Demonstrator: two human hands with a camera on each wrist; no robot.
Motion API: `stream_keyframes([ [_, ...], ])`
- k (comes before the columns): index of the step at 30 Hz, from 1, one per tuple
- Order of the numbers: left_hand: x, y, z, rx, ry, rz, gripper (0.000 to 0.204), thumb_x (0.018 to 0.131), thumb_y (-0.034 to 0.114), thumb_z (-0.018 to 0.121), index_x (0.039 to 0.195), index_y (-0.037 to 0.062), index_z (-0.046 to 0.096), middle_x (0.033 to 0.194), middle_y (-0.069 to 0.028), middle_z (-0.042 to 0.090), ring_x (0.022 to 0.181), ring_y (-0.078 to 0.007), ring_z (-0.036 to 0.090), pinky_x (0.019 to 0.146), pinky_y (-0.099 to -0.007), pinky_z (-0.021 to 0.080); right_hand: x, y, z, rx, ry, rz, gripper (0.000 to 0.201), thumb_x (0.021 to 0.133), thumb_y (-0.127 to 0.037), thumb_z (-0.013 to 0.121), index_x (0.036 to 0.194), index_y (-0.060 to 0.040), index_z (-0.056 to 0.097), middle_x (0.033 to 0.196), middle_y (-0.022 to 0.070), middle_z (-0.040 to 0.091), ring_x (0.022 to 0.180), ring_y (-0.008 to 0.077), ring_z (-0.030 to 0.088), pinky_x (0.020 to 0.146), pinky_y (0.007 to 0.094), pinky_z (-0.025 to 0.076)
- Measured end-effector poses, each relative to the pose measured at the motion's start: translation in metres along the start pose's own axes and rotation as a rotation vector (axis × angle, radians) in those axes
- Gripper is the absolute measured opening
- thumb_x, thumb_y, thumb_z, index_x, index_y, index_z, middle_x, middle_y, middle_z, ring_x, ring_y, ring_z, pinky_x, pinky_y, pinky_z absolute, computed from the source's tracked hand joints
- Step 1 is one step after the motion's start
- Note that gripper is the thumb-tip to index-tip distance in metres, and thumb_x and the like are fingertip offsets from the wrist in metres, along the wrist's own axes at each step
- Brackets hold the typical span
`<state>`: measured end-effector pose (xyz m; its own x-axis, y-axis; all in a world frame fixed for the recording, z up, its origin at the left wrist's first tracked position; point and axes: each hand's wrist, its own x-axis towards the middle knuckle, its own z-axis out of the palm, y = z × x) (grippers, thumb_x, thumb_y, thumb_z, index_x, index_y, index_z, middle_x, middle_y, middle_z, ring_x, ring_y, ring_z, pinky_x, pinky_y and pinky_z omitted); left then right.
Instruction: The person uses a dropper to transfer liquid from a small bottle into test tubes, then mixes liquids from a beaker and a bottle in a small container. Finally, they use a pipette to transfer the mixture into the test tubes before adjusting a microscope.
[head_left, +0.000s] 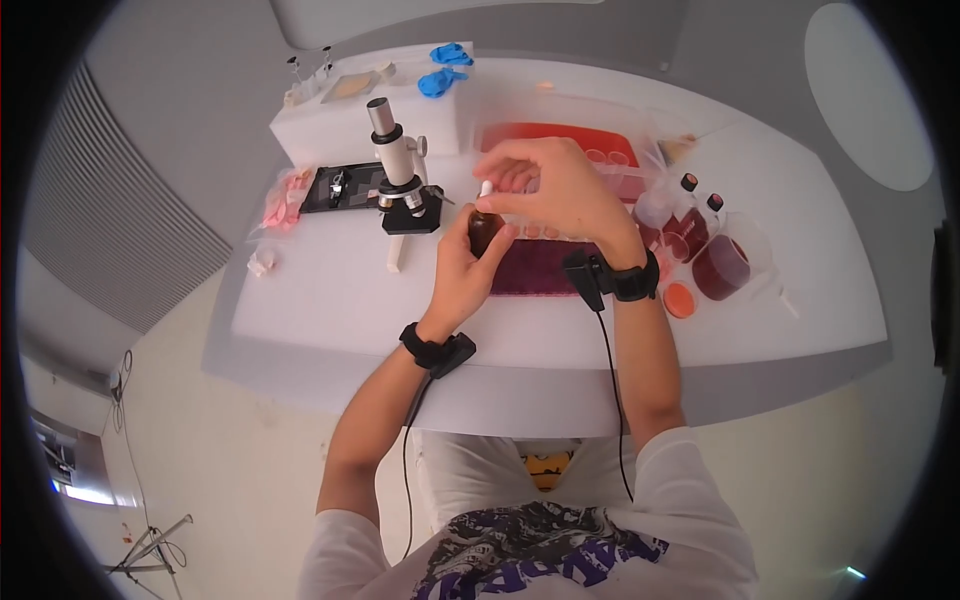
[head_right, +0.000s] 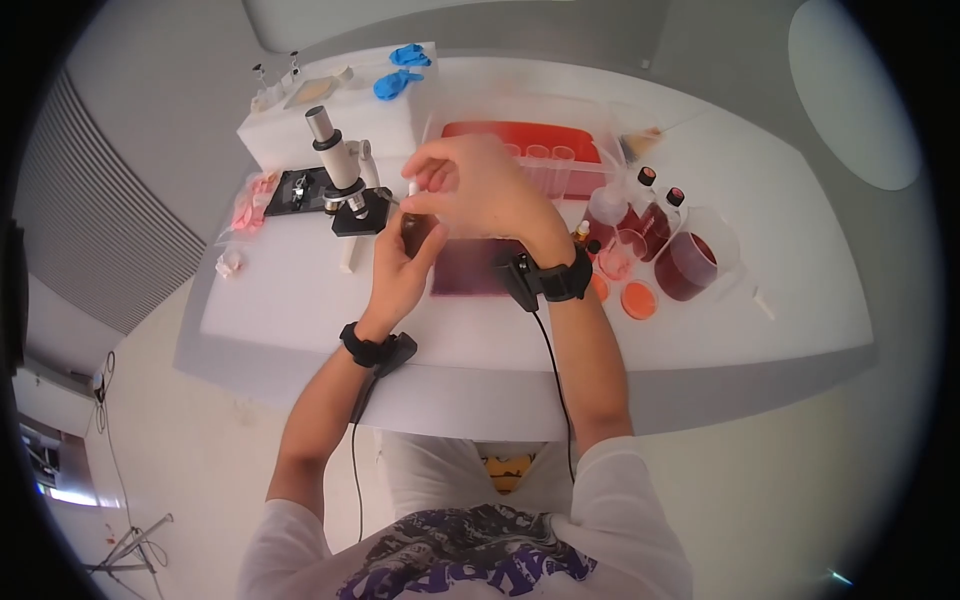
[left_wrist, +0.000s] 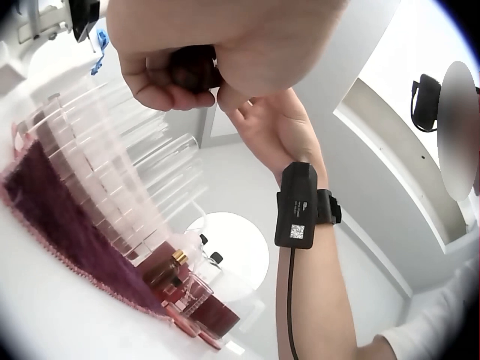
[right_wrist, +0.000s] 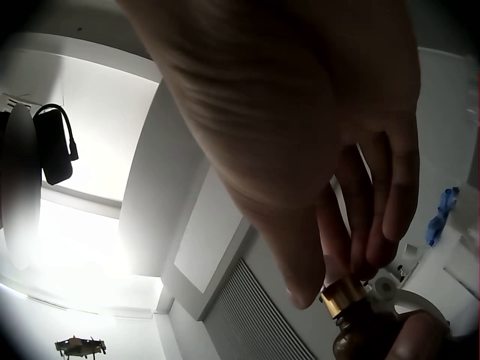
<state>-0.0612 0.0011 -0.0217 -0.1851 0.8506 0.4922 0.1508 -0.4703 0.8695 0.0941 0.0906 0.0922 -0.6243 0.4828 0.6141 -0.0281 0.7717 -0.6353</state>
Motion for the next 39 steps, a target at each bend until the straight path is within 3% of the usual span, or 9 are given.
stream_keyframes([
  [2,0.0,0.001,-0.001,-0.002,0.006,-0.014,0.019,0.108,0.015,0.075,0.114,0.0014,0.063,0.085,0.0033,0.056,0.076,-0.0068,0.046,0.068,-0.027,0.04,0.003,-0.022,-0.006,-0.012,-0.146,0.4,0.026,0.09,-0.018,0.087,0.111,-0.0034,0.083,0.103,0.0097,0.079,0.088,0.018,0.075,0.087,0.0326,0.062],
  [6,0.001,0.007,-0.001,-0.02,-0.005,-0.027,0.02,0.109,0.016,0.074,0.115,0.0015,0.062,0.086,0.0035,0.056,0.077,-0.0067,0.047,0.069,-0.0275,0.04,0.003,-0.005,-0.005,0.074,-0.138,0.298,0.022,0.092,-0.018,0.086,0.106,-0.0012,0.083,0.102,0.0093,0.079,0.082,0.0186,0.075,0.082,0.033,0.063],
  [8,0.002,0.006,-0.004,-0.03,-0.013,-0.048,0.02,0.109,0.016,0.074,0.115,0.0017,0.063,0.087,0.0035,0.056,0.078,-0.0067,0.046,0.07,-0.0274,0.04,0.001,0.014,-0.001,0.236,-0.14,0.273,0.022,0.102,-0.017,0.082,0.11,0.0034,0.078,0.104,0.0072,0.078,0.094,0.0143,0.075,0.089,0.0306,0.061],
  [10,0.002,0.006,-0.005,-0.039,-0.025,-0.065,0.02,0.109,0.017,0.074,0.115,0.0019,0.063,0.088,0.0035,0.057,0.079,-0.0068,0.046,0.071,-0.0273,0.04,0.002,0.011,0.003,0.226,-0.117,0.292,0.02,0.1,-0.017,0.082,0.107,0.0019,0.08,0.102,0.008,0.078,0.091,0.0161,0.075,0.085,0.0318,0.061],
  [15,-0.002,0.009,-0.003,-0.064,0.018,-0.059,0.03,0.112,0.02,0.071,0.13,0.0008,0.056,0.108,-0.004,0.066,0.097,-0.0113,0.066,0.091,-0.0285,0.053,0.004,0.016,0.005,0.134,-0.08,0.291,0.019,0.099,-0.017,0.081,0.109,0.0003,0.081,0.099,0.0073,0.078,0.092,0.0172,0.075,0.085,0.0332,0.06],
  [18,-0.003,0.004,0.0,-0.155,0.038,-0.04,0.035,0.114,0.025,0.067,0.138,0.0041,0.052,0.116,-0.0025,0.06,0.099,-0.0087,0.06,0.079,-0.0248,0.053,0.005,0.024,0.004,0.137,-0.069,0.235,0.02,0.101,-0.017,0.079,0.109,0.0016,0.08,0.099,0.0069,0.078,0.093,0.0168,0.075,0.088,0.033,0.06],
  [23,0.0,-0.002,-0.003,-0.119,0.011,0.015,0.033,0.115,0.024,0.066,0.137,0.0038,0.053,0.119,-0.0029,0.062,0.105,-0.0099,0.063,0.081,-0.0257,0.056,0.007,0.023,0.01,0.307,-0.034,0.282,0.018,0.102,-0.016,0.079,0.106,0.0017,0.079,0.099,0.0053,0.079,0.095,0.016,0.075,0.09,0.0331,0.059],
  [30,0.0,-0.003,-0.003,-0.111,0.05,-0.03,0.04,0.111,0.021,0.073,0.142,0.0014,0.059,0.123,-0.0039,0.069,0.108,-0.0108,0.069,0.071,-0.0232,0.057,0.006,0.026,0.005,0.23,-0.039,0.236,0.021,0.102,-0.018,0.08,0.104,0.0029,0.08,0.099,0.0052,0.079,0.094,0.0152,0.074,0.089,0.0332,0.06],
  [39,0.0,-0.004,-0.005,-0.009,0.17,-0.007,0.037,0.101,0.009,0.084,0.132,-0.0007,0.066,0.119,-0.0061,0.076,0.101,-0.0104,0.071,0.073,-0.025,0.062,0.006,0.035,0.001,0.174,-0.066,0.289,0.022,0.098,-0.02,0.084,0.101,0.0019,0.081,0.097,0.0056,0.078,0.09,0.0144,0.073,0.084,0.0311,0.057],
])
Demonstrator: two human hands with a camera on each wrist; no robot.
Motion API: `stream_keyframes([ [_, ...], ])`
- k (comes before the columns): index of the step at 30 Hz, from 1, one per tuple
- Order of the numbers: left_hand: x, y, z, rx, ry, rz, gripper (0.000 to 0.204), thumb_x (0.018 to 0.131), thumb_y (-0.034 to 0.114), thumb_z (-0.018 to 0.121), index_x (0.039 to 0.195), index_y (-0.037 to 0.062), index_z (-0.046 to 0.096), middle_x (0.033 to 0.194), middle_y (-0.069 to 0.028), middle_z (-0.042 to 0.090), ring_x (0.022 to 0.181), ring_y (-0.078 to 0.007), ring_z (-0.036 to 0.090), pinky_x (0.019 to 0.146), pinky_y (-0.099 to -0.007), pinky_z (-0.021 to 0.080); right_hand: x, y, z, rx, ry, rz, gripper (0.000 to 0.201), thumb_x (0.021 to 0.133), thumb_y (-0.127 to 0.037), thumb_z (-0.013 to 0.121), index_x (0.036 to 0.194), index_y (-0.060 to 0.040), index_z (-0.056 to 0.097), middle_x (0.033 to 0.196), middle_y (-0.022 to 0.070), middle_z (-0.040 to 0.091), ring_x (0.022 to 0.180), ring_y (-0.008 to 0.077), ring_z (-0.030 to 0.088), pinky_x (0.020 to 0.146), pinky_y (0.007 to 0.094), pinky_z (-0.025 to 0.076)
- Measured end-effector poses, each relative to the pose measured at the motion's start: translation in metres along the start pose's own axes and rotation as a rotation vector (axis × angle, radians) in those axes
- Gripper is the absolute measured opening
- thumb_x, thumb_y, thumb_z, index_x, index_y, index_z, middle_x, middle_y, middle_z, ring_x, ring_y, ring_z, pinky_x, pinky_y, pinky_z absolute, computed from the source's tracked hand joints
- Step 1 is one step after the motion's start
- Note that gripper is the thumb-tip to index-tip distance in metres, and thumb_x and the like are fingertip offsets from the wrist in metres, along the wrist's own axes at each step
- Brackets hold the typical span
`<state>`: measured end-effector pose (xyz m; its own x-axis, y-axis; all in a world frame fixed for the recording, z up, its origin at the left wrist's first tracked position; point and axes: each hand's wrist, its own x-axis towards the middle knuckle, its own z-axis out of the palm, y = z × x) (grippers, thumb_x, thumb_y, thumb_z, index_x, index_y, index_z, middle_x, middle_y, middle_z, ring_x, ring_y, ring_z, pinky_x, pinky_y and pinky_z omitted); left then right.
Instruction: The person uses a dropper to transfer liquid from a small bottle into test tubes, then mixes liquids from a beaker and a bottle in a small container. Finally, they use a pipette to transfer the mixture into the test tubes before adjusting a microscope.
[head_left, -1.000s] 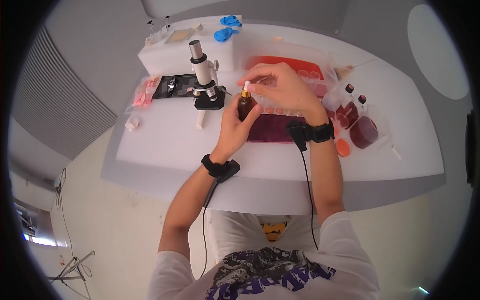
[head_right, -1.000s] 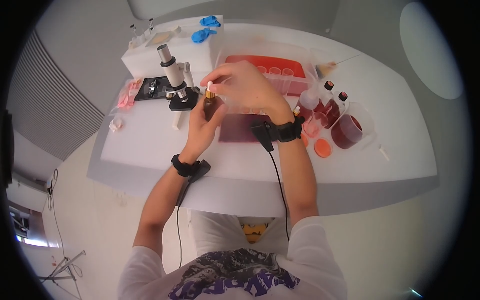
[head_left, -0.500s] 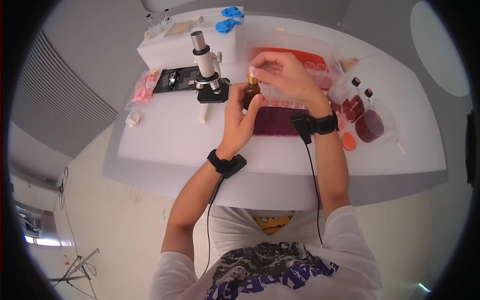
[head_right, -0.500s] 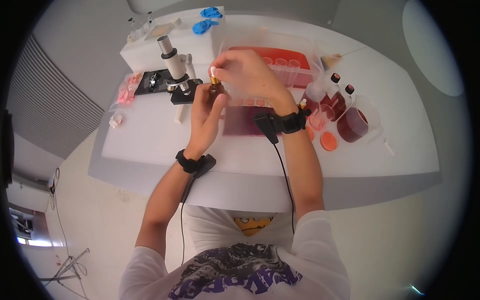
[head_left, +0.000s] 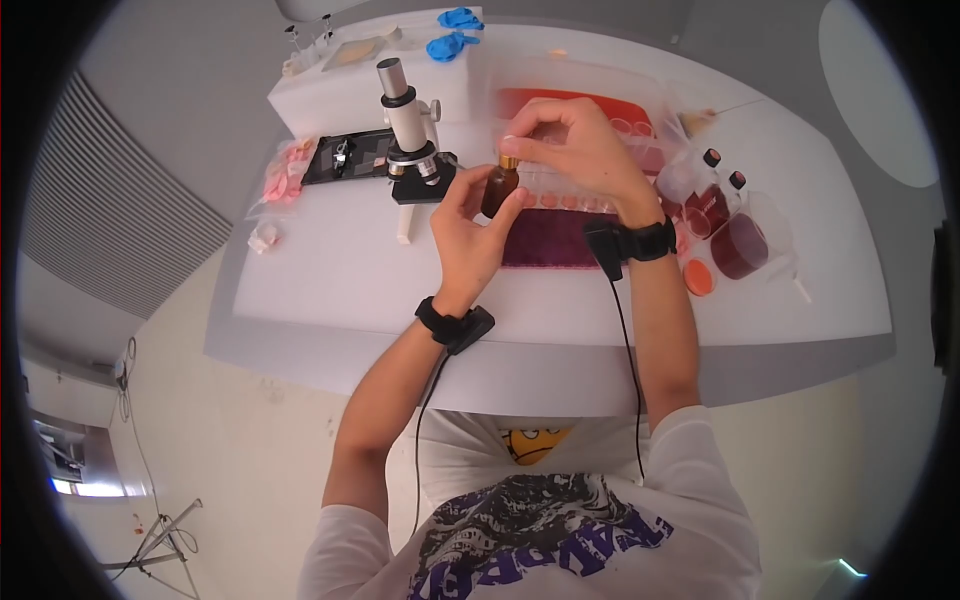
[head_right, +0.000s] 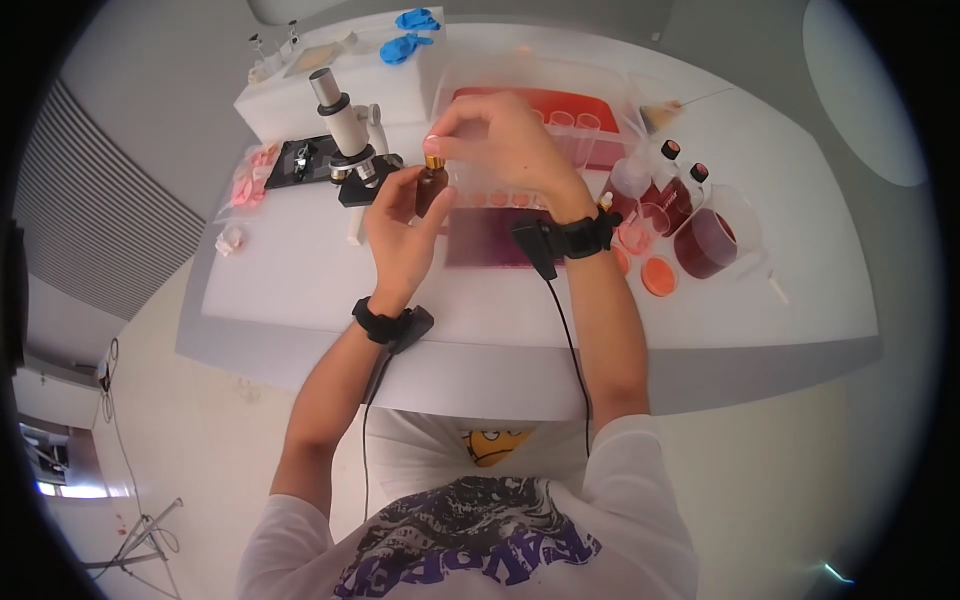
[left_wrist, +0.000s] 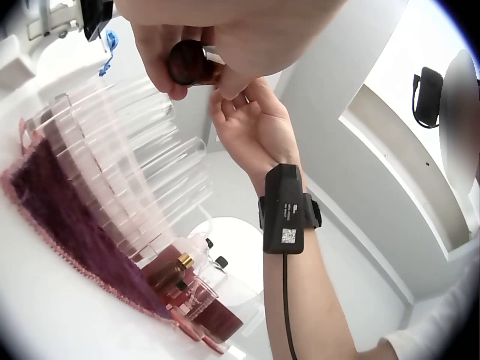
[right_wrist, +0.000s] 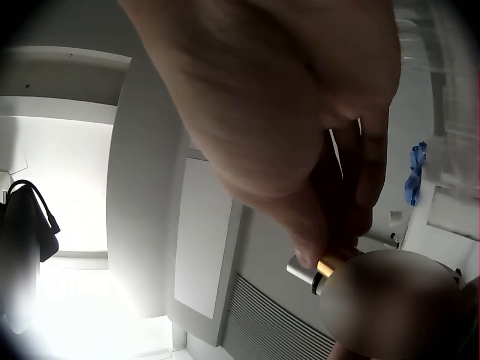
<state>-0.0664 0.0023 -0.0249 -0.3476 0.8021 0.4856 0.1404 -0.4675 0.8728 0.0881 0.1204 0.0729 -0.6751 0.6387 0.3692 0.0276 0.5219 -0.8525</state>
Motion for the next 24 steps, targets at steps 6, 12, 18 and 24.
stream_keyframes([
  [6,0.0,-0.002,0.001,0.004,0.012,0.046,0.037,0.099,0.009,0.085,0.13,-0.0007,0.067,0.114,-0.0049,0.076,0.097,-0.0097,0.07,0.071,-0.0245,0.062,-0.001,-0.006,0.002,-0.045,0.006,-0.162,0.019,0.097,-0.017,0.085,0.097,0.0012,0.08,0.096,0.0057,0.079,0.089,0.0144,0.073,0.086,0.0321,0.058],
  [12,0.001,0.007,-0.002,0.083,0.042,-0.037,0.041,0.095,0.015,0.09,0.128,-0.0014,0.072,0.113,-0.0069,0.079,0.1,-0.0125,0.072,0.068,-0.0243,0.061,0.002,-0.005,0.004,0.147,0.187,-0.116,0.02,0.1,-0.02,0.085,0.103,-0.0008,0.082,0.101,0.0035,0.082,0.096,0.0124,0.076,0.087,0.0299,0.059],
  [18,0.003,0.005,-0.003,0.142,0.057,0.036,0.042,0.091,0.016,0.093,0.125,-0.0025,0.076,0.113,-0.0063,0.08,0.1,-0.0167,0.075,0.089,-0.0323,0.061,0.001,-0.002,-0.004,0.088,0.277,-0.01,0.022,0.1,-0.02,0.085,0.108,0.0002,0.084,0.101,0.0047,0.083,0.095,0.0119,0.077,0.086,0.0276,0.059],
  [24,0.003,0.009,-0.004,0.19,0.065,0.009,0.039,0.09,0.014,0.092,0.122,-0.0026,0.077,0.11,-0.0047,0.079,0.097,-0.0156,0.073,0.095,-0.0341,0.058,0.001,-0.012,-0.002,0.007,0.255,0.034,0.018,0.104,-0.016,0.082,0.115,-0.0013,0.082,0.104,0.0037,0.082,0.097,0.0086,0.075,0.086,0.0235,0.058],
])
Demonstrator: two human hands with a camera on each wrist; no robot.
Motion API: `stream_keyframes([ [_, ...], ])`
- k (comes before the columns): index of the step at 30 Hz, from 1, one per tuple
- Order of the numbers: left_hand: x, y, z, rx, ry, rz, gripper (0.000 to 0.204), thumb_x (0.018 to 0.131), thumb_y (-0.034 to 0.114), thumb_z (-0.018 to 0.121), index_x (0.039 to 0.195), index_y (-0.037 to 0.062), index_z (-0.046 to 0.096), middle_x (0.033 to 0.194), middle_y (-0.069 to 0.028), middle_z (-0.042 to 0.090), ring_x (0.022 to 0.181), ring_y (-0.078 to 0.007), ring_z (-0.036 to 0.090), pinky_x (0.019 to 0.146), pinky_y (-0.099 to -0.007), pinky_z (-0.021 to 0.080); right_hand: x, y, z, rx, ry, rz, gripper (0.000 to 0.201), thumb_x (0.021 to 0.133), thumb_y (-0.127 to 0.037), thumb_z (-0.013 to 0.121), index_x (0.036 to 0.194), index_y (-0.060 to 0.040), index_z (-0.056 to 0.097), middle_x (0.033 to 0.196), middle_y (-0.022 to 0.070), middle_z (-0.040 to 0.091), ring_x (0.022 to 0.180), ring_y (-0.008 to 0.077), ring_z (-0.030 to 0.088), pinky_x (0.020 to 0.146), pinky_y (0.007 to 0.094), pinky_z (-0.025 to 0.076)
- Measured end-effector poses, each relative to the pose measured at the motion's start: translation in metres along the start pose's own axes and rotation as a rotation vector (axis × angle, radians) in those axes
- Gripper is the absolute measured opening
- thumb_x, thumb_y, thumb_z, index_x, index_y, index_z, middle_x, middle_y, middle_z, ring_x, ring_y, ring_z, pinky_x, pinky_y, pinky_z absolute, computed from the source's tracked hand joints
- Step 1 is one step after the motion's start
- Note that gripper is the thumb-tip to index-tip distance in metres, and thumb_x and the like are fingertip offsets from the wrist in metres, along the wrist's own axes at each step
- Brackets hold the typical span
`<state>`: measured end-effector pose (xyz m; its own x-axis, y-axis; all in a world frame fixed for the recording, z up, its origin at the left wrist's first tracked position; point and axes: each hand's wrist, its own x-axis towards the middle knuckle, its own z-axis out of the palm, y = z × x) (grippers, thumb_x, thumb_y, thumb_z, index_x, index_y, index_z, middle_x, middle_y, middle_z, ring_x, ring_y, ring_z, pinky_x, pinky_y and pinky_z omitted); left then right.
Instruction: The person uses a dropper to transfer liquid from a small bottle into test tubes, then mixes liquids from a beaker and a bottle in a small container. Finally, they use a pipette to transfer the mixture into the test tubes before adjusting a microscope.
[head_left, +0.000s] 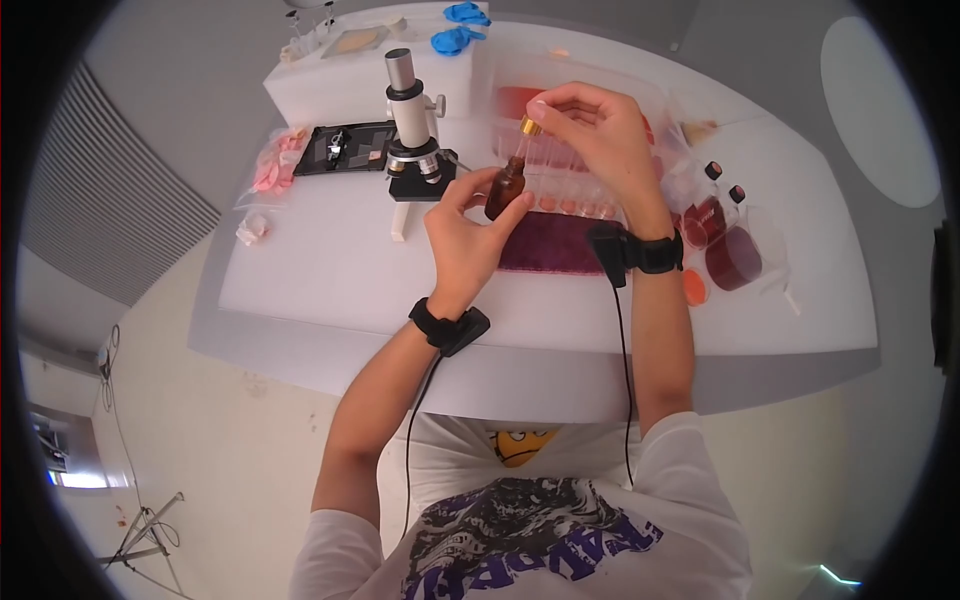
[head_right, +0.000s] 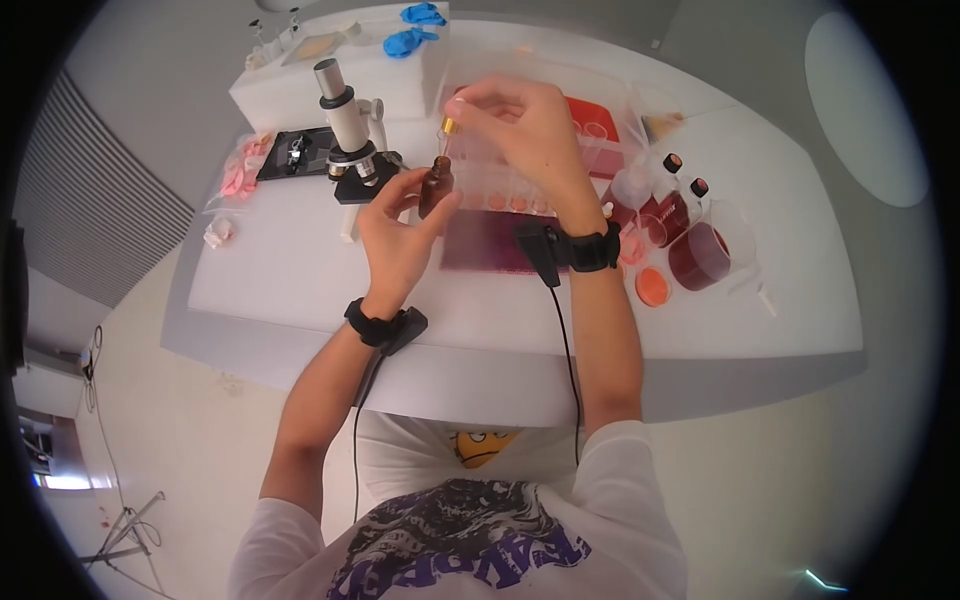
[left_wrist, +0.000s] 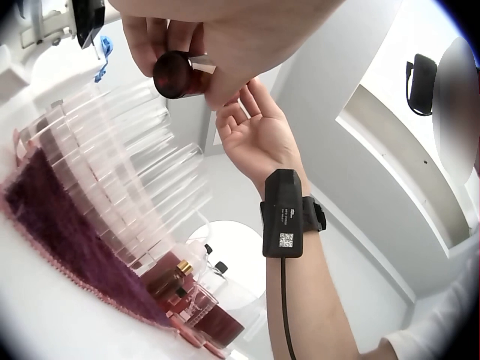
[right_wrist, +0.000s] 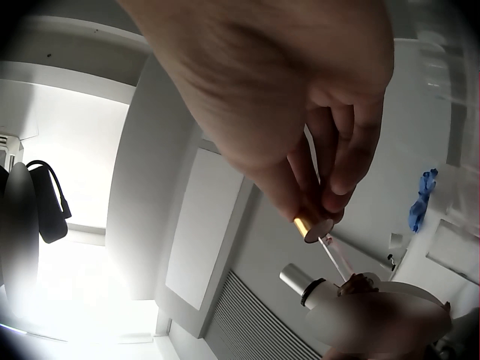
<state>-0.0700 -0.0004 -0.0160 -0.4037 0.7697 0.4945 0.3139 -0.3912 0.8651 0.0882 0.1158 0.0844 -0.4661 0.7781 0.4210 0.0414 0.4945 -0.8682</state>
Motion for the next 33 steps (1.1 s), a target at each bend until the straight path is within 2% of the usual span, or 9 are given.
stream_keyframes([
  [6,0.0,-0.002,0.001,-0.033,0.022,-0.014,0.038,0.09,0.015,0.091,0.122,-0.0024,0.078,0.107,-0.0049,0.079,0.096,-0.0155,0.073,0.094,-0.0343,0.058,0.005,0.004,-0.004,-0.02,-0.033,-0.048,0.019,0.105,-0.015,0.081,0.118,-0.0008,0.082,0.105,0.0038,0.082,0.098,0.0091,0.075,0.089,0.0235,0.059],
  [8,0.0,-0.001,0.0,-0.01,0.023,-0.006,0.039,0.09,0.014,0.091,0.122,-0.0025,0.078,0.107,-0.0051,0.08,0.096,-0.0156,0.073,0.094,-0.0345,0.058,0.005,0.007,-0.006,-0.056,-0.012,-0.122,0.019,0.105,-0.016,0.081,0.117,-0.0006,0.082,0.103,0.0029,0.082,0.096,0.0088,0.075,0.084,0.0225,0.059],
  [12,0.0,-0.006,0.002,-0.029,0.02,-0.005,0.04,0.089,0.013,0.092,0.122,-0.0033,0.077,0.108,-0.0056,0.08,0.098,-0.016,0.073,0.094,-0.0343,0.059,0.004,0.005,-0.008,-0.047,0.049,-0.035,0.02,0.105,-0.019,0.081,0.116,-0.0015,0.082,0.099,0.001,0.081,0.09,0.0064,0.073,0.075,0.0207,0.055],
  [14,0.0,-0.007,0.002,-0.017,0.016,-0.02,0.04,0.089,0.013,0.092,0.122,-0.0036,0.077,0.109,-0.0063,0.08,0.099,-0.0165,0.073,0.095,-0.0344,0.059,0.006,0.003,-0.013,0.011,0.188,-0.084,0.021,0.104,-0.021,0.083,0.114,-0.0023,0.083,0.096,-0.0002,0.081,0.084,0.0043,0.069,0.069,0.0199,0.051],
  [19,-0.003,-0.01,0.006,-0.022,0.0,-0.016,0.039,0.092,0.013,0.091,0.124,-0.004,0.077,0.114,-0.0082,0.08,0.103,-0.0176,0.075,0.1,-0.0348,0.059,0.024,0.017,-0.01,-0.018,0.285,-0.086,0.021,0.1,-0.018,0.083,0.11,0.0,0.084,0.1,0.0048,0.084,0.091,0.0116,0.078,0.082,0.0265,0.059],
  [24,-0.01,0.0,0.011,-0.328,-0.133,-0.176,0.048,0.1,0.01,0.084,0.142,-0.0038,0.066,0.129,-0.0089,0.077,0.119,-0.0168,0.073,0.105,-0.0345,0.058,0.045,0.035,0.0,-0.118,0.251,-0.147,0.024,0.099,-0.021,0.083,0.11,0.0003,0.084,0.097,0.0067,0.085,0.088,0.0127,0.08,0.083,0.0276,0.06],
  [27,-0.012,0.0,0.017,-0.351,-0.313,-0.177,0.048,0.103,0.008,0.08,0.146,-0.0035,0.063,0.134,-0.0096,0.076,0.124,-0.0167,0.071,0.108,-0.0343,0.057,0.05,0.041,0.002,-0.13,0.238,-0.157,0.026,0.099,-0.026,0.083,0.107,-0.0005,0.084,0.094,0.0093,0.086,0.085,0.0145,0.081,0.082,0.0286,0.06],
  [29,-0.015,-0.002,0.017,-0.377,-0.317,-0.168,0.044,0.105,0.006,0.078,0.145,-0.003,0.064,0.133,-0.0095,0.077,0.121,-0.0168,0.072,0.109,-0.0338,0.057,0.054,0.052,0.003,-0.272,0.266,-0.203,0.028,0.098,-0.028,0.084,0.104,-0.0011,0.084,0.091,0.01,0.085,0.082,0.0156,0.08,0.078,0.03,0.059],
  [33,-0.011,-0.001,-0.004,-0.319,-0.416,-0.177,0.048,0.101,0.008,0.084,0.144,-0.0018,0.065,0.13,-0.0096,0.078,0.118,-0.0149,0.074,0.093,-0.0285,0.064,0.051,0.049,0.008,-0.226,0.255,-0.184,0.029,0.097,-0.031,0.085,0.101,-0.0017,0.084,0.086,0.0095,0.084,0.077,0.0162,0.08,0.073,0.0301,0.058],
])
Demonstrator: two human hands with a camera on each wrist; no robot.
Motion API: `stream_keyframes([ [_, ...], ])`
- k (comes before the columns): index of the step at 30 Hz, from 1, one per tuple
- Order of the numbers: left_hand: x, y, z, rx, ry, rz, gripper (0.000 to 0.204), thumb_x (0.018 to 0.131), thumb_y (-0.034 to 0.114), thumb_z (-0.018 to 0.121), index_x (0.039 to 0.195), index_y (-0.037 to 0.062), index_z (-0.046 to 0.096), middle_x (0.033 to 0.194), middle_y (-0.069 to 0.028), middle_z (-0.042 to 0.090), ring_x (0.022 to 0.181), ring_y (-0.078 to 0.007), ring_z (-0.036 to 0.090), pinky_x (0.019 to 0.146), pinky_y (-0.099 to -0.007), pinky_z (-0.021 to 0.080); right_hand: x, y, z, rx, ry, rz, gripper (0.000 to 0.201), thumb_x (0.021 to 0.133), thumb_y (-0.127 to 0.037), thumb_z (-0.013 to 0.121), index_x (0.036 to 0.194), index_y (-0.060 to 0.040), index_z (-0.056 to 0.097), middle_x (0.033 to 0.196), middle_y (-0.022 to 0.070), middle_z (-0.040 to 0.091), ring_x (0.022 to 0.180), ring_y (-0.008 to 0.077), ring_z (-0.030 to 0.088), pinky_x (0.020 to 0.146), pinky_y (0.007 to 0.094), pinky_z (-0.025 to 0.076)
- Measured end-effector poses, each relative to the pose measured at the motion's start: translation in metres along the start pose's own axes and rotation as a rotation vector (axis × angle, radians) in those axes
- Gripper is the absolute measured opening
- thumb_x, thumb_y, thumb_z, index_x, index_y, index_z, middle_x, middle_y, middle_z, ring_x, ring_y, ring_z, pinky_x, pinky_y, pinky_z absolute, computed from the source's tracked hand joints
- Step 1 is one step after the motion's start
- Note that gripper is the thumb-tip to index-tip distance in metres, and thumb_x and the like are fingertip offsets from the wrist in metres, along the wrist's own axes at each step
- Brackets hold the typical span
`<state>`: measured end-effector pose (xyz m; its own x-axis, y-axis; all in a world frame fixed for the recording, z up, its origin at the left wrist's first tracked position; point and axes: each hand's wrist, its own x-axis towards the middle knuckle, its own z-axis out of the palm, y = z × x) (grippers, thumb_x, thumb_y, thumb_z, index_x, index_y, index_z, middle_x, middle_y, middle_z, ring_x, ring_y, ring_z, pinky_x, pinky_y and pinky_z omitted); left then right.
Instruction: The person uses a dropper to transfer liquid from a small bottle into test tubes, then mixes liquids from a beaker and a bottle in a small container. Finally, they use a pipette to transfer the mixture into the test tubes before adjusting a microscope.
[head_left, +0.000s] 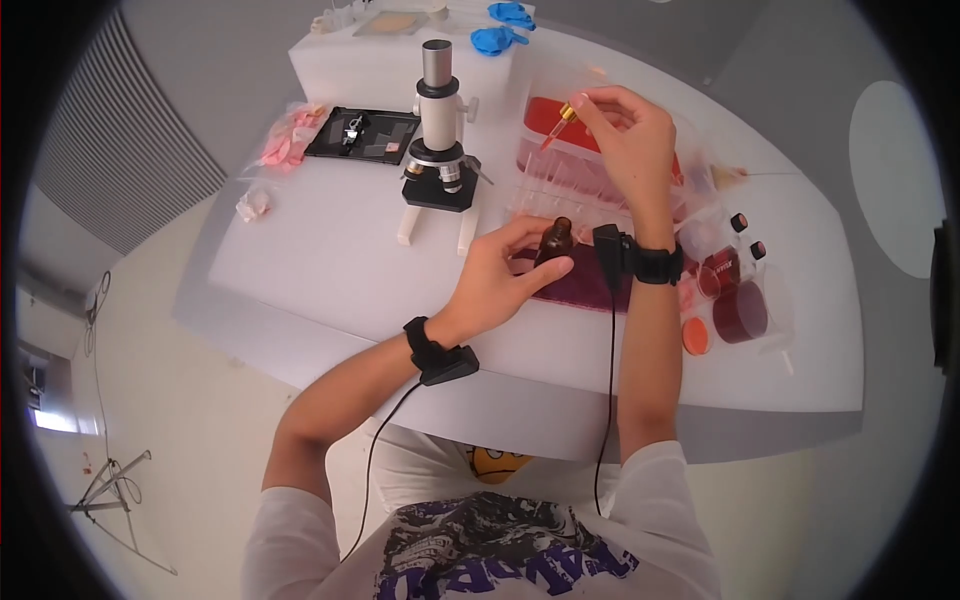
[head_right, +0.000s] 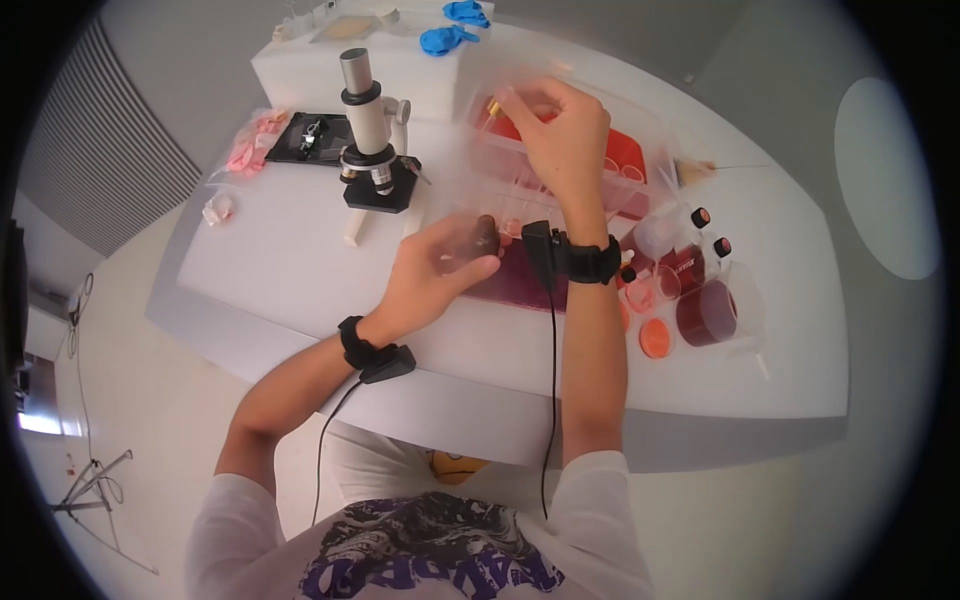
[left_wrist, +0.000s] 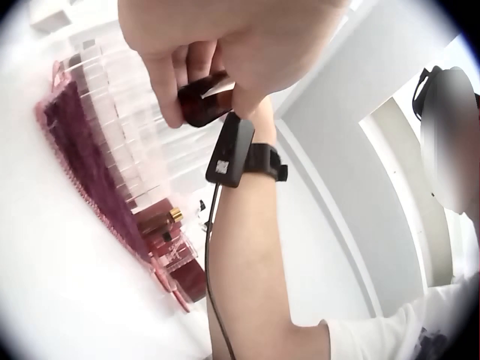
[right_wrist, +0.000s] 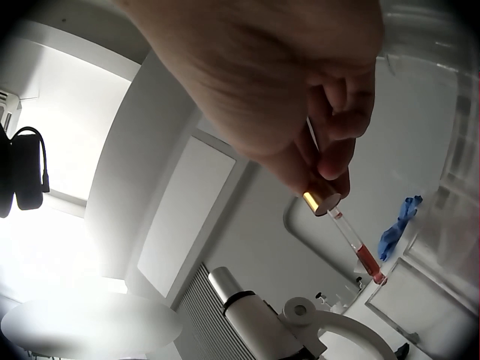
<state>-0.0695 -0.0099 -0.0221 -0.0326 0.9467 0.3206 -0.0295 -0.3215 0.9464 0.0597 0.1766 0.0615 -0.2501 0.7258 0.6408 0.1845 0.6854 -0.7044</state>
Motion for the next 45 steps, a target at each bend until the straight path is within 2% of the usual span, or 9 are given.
stream_keyframes([
  [2,-0.004,-0.001,-0.002,0.029,-0.014,-0.051,0.048,0.101,0.008,0.084,0.144,-0.0019,0.065,0.13,-0.0091,0.078,0.116,-0.0133,0.074,0.091,-0.0267,0.064,-0.002,-0.003,-0.005,-0.063,-0.015,-0.002,0.029,0.097,-0.031,0.085,0.101,-0.0024,0.085,0.083,0.008,0.084,0.074,0.0144,0.078,0.07,0.0294,0.056],
  [4,-0.007,-0.002,-0.003,-0.066,-0.004,-0.084,0.041,0.102,0.001,0.077,0.142,-0.0003,0.069,0.129,-0.01,0.079,0.12,-0.0181,0.074,0.105,-0.0384,0.057,-0.002,-0.003,-0.006,-0.052,-0.02,0.019,0.028,0.097,-0.03,0.085,0.101,-0.0024,0.085,0.083,0.0079,0.084,0.074,0.0138,0.078,0.07,0.029,0.056],
  [13,-0.008,-0.006,-0.003,-0.076,-0.006,-0.064,0.032,0.102,0.003,0.078,0.134,0.0012,0.073,0.13,-0.0096,0.078,0.122,-0.018,0.073,0.105,-0.0382,0.058,-0.003,-0.006,-0.015,0.024,-0.005,-0.003,0.025,0.097,-0.026,0.085,0.104,-0.0023,0.086,0.088,0.0068,0.085,0.079,0.0139,0.079,0.073,0.028,0.058],
  [17,-0.011,0.001,-0.002,-0.07,0.047,-0.081,0.032,0.103,0.005,0.078,0.134,0.0016,0.073,0.129,-0.0083,0.079,0.12,-0.0166,0.073,0.103,-0.037,0.058,-0.002,-0.005,-0.012,0.027,-0.012,0.015,0.026,0.097,-0.026,0.085,0.106,-0.0019,0.086,0.089,0.0073,0.085,0.083,0.0137,0.08,0.075,0.0284,0.058],
  [25,-0.01,0.006,0.0,0.052,0.074,-0.095,0.038,0.104,0.009,0.078,0.141,0.0042,0.07,0.128,-0.0045,0.08,0.115,-0.0114,0.073,0.093,-0.0316,0.059,-0.004,-0.006,-0.012,0.023,-0.039,0.023,0.026,0.096,-0.027,0.086,0.107,-0.0023,0.087,0.089,0.0064,0.085,0.08,0.0121,0.076,0.075,0.0274,0.057],
  [38,-0.009,0.005,-0.001,0.052,0.057,-0.086,0.04,0.104,0.008,0.078,0.143,0.0035,0.068,0.128,-0.0054,0.08,0.117,-0.0116,0.073,0.095,-0.0316,0.059,-0.008,-0.017,-0.009,0.036,-0.088,0.049,0.028,0.097,-0.03,0.085,0.104,-0.0031,0.087,0.087,0.0046,0.085,0.077,0.0088,0.074,0.072,0.0256,0.056],
  [40,-0.01,0.008,0.0,0.042,0.074,-0.086,0.036,0.103,0.01,0.081,0.136,0.0015,0.071,0.123,-0.0053,0.08,0.113,-0.0132,0.074,0.099,-0.0319,0.058,-0.006,-0.012,-0.009,0.006,-0.087,0.039,0.028,0.097,-0.03,0.085,0.104,-0.0032,0.088,0.087,0.0046,0.085,0.078,0.0095,0.075,0.073,0.026,0.056],
  [45,-0.009,0.004,-0.002,0.024,0.055,-0.062,0.037,0.103,0.009,0.079,0.138,0.0017,0.07,0.125,-0.0052,0.08,0.116,-0.0134,0.073,0.105,-0.034,0.057,-0.008,-0.012,-0.01,-0.029,-0.086,0.024,0.026,0.097,-0.029,0.085,0.103,-0.0041,0.088,0.087,0.0046,0.085,0.081,0.0126,0.077,0.075,0.0281,0.058],
])
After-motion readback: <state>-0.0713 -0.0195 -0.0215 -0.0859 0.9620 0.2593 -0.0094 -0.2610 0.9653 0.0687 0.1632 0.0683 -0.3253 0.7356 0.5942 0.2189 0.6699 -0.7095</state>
